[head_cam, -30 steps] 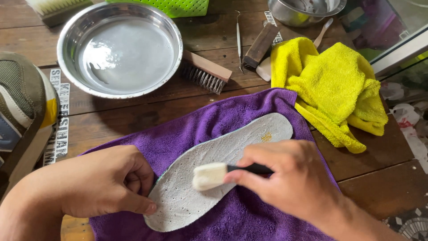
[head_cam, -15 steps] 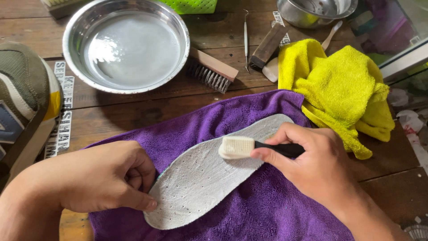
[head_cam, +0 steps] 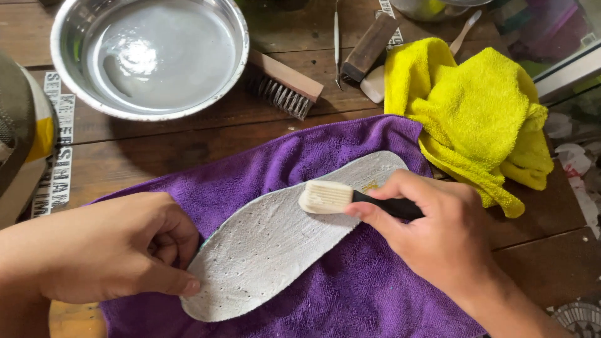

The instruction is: The person cleans a white shoe insole placed on a purple towel using a wooden brush and a smaller white brush. They repeatedly dip the brushes into a metal bowl of soapy water and scrub the insole surface. A sneaker is visible on the table next to the work area.

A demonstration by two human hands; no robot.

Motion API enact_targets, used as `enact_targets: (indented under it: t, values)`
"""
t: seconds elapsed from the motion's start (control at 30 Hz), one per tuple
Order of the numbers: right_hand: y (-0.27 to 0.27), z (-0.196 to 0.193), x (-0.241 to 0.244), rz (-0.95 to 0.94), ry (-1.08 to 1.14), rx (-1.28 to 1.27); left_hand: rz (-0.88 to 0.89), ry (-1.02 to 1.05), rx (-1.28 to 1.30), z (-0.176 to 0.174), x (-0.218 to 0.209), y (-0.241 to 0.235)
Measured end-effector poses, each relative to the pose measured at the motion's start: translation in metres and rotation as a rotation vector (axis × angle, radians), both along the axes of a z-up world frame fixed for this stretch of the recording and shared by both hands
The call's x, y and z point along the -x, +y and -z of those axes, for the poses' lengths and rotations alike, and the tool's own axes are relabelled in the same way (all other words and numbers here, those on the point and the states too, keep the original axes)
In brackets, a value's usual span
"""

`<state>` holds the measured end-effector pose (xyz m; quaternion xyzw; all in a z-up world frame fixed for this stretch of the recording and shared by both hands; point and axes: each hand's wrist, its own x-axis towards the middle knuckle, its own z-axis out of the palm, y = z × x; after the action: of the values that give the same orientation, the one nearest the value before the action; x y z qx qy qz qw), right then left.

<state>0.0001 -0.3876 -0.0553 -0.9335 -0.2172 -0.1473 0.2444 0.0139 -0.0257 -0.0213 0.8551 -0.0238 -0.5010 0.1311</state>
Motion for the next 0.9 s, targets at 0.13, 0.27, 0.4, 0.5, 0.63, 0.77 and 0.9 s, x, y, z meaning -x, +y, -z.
enact_targets:
  t: [0.13, 0.27, 0.4, 0.5, 0.63, 0.77, 0.9]
  values:
    - [-0.026, 0.002, -0.016, 0.016, 0.071, 0.110, -0.056, 0.009, 0.123, 0.017, -0.002, 0.009]
    - [-0.054, -0.018, -0.028, 0.453, 0.195, 0.300, -0.032, -0.023, 0.117, 0.013, 0.000, 0.008]
    - [-0.045, -0.019, -0.018, 0.456, 0.185, 0.275, -0.020, -0.027, 0.086, 0.001, 0.000, 0.005]
    - [-0.026, -0.020, -0.011, 0.208, 0.056, 0.130, -0.010, -0.031, 0.069, -0.002, 0.002, 0.006]
    - [-0.017, -0.007, -0.017, 0.101, 0.141, 0.122, -0.004, -0.025, 0.084, 0.004, 0.001, 0.009]
    - [-0.039, -0.019, -0.031, 0.392, 0.175, 0.370, -0.007, -0.044, 0.056, -0.002, -0.003, 0.011]
    - [-0.061, -0.017, -0.049, 0.335, 0.144, 0.389, -0.022, -0.076, 0.087, -0.011, 0.000, 0.015]
